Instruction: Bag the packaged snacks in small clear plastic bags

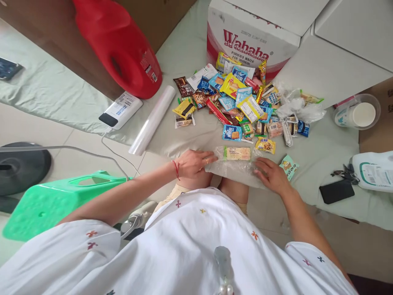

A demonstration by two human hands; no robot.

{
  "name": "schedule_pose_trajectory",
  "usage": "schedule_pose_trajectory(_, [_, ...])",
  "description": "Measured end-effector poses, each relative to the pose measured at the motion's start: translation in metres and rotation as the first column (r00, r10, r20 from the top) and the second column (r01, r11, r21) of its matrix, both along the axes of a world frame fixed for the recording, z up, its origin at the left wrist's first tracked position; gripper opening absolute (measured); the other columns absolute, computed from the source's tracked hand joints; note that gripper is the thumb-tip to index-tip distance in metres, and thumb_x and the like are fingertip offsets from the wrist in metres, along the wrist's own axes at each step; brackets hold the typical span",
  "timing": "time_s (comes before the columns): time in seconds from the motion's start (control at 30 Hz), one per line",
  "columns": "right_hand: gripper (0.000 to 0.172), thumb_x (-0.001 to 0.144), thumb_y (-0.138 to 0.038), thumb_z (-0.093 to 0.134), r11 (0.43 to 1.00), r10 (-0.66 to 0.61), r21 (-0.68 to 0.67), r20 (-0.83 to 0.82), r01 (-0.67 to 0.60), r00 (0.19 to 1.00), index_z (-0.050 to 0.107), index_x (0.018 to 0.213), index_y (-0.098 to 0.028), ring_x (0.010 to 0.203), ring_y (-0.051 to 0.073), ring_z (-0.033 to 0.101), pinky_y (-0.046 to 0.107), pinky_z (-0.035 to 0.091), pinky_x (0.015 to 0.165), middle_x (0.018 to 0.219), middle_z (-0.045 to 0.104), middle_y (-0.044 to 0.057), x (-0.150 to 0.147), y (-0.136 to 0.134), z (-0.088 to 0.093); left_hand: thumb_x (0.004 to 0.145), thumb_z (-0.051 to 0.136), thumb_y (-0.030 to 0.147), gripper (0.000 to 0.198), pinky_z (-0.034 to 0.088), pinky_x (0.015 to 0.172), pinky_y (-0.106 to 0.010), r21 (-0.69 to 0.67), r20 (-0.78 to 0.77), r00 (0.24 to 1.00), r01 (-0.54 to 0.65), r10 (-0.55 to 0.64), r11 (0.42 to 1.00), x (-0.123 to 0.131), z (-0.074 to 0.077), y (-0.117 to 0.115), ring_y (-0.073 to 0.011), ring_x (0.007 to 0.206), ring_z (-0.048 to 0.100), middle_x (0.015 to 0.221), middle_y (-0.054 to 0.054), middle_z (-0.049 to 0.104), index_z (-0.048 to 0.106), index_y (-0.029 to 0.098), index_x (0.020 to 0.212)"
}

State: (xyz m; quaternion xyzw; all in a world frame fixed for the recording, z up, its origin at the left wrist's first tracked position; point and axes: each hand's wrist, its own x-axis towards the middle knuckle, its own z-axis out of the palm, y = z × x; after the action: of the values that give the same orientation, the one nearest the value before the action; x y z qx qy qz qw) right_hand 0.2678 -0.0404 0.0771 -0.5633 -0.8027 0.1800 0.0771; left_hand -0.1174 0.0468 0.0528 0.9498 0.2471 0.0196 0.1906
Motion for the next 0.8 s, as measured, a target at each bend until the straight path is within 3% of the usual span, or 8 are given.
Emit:
schedule_pose_trajectory(0.07, [0.047, 0.098, -0.052, 0.059, 0.998, -0.017, 0.068, -0.033, 0.019, 0.999, 0.067, 0.137, -0.026, 0.123, 0.032, 0.061, 0.048, 0.053, 0.101, 0.145, 0.062, 0.014, -0.003, -0.023, -0.003, 0.094, 0.056, 0.055, 0.075, 0.05, 0.069, -0.031, -0.022, -0.044, 0.998, -0.053, 0.052, 0.998, 0.005, 0.005, -0.006, -0.0271, 0.105, 0.071, 0.154, -0.015, 0.055, 0.039, 0.026, 0.161])
schedule_pose_trajectory(0.13, [0.046, 0.096, -0.048, 0.064, 0.992, 0.007, 0.127, -0.002, -0.006, 1.0, 0.068, 0.136, -0.025, 0.116, 0.033, 0.061, 0.05, 0.051, 0.099, 0.141, 0.065, 0.014, -0.007, -0.039, -0.006, 0.093, 0.058, 0.064, 0.08, 0.049, 0.066, -0.031, -0.013, -0.099, 0.989, -0.111, 0.109, 0.994, 0.014, 0.009, -0.013, -0.027, 0.098, 0.072, 0.152, -0.016, 0.056, 0.04, 0.027, 0.162])
schedule_pose_trajectory(0.23, [0.026, 0.1, -0.03, 0.058, 0.98, 0.063, 0.191, 0.0, -0.062, 0.998, 0.075, 0.119, -0.025, 0.101, 0.028, 0.06, 0.046, 0.049, 0.091, 0.118, 0.076, 0.009, -0.013, -0.04, -0.006, 0.099, 0.056, 0.055, 0.059, 0.051, 0.07, -0.034, 0.012, -0.117, 0.979, -0.164, 0.164, 0.986, 0.03, 0.007, -0.022, -0.0285, 0.102, 0.07, 0.145, -0.015, 0.06, 0.057, 0.026, 0.15])
schedule_pose_trajectory(0.33, [0.024, 0.101, -0.026, 0.055, 0.972, 0.096, 0.226, -0.108, -0.069, 0.989, 0.076, 0.113, -0.025, 0.099, 0.026, 0.059, 0.044, 0.047, 0.093, 0.109, 0.077, 0.007, -0.016, -0.004, -0.001, 0.106, 0.046, 0.045, 0.039, 0.052, 0.075, -0.036, -0.004, -0.041, 0.984, -0.173, 0.172, 0.985, 0.036, -0.005, -0.027, -0.027, 0.105, 0.069, 0.137, -0.012, 0.067, 0.073, 0.025, 0.126])
schedule_pose_trajectory(0.47, [0.028, 0.099, -0.028, 0.051, 0.987, -0.043, 0.15, -0.092, 0.056, 0.995, 0.075, 0.113, -0.021, 0.101, 0.028, 0.06, 0.044, 0.047, 0.095, 0.104, 0.074, 0.01, -0.029, 0.071, -0.005, 0.108, 0.038, 0.039, 0.041, 0.053, 0.079, -0.034, -0.083, 0.11, 0.95, -0.285, 0.293, 0.955, 0.037, -0.018, -0.028, -0.0235, 0.106, 0.069, 0.131, -0.008, 0.071, 0.077, 0.024, 0.104])
schedule_pose_trajectory(0.6, [0.032, 0.092, -0.018, 0.052, 0.97, -0.205, 0.15, 0.068, 0.193, 0.976, 0.071, 0.117, -0.013, 0.109, 0.033, 0.056, 0.046, 0.047, 0.096, 0.113, 0.068, 0.018, -0.056, 0.109, -0.022, 0.099, 0.045, 0.025, 0.031, 0.054, 0.083, -0.034, -0.208, 0.128, 0.816, -0.533, 0.563, 0.82, 0.04, -0.016, -0.026, -0.023, 0.101, 0.07, 0.122, -0.011, 0.071, 0.071, 0.018, 0.115])
schedule_pose_trajectory(0.7, [0.032, 0.091, -0.013, 0.047, 0.948, -0.232, 0.242, 0.089, 0.205, 0.969, 0.069, 0.114, -0.016, 0.114, 0.034, 0.053, 0.046, 0.045, 0.098, 0.117, 0.063, 0.018, -0.071, 0.102, -0.031, 0.09, 0.053, 0.021, 0.044, 0.054, 0.087, -0.037, -0.194, 0.103, 0.659, -0.721, 0.745, 0.665, 0.046, -0.007, -0.027, -0.027, 0.107, 0.068, 0.137, -0.017, 0.061, 0.062, 0.012, 0.131])
schedule_pose_trajectory(0.8, [0.03, 0.09, -0.011, 0.044, 0.947, -0.296, 0.149, 0.055, 0.286, 0.954, 0.07, 0.105, -0.018, 0.097, 0.029, 0.058, 0.041, 0.048, 0.086, 0.11, 0.062, 0.015, -0.075, 0.09, -0.037, 0.095, 0.055, 0.037, 0.065, 0.053, 0.087, -0.038, -0.206, 0.077, 0.62, -0.756, 0.78, 0.621, 0.056, 0.005, -0.028, -0.0304, 0.114, 0.066, 0.148, -0.02, 0.051, 0.043, 0.011, 0.154])
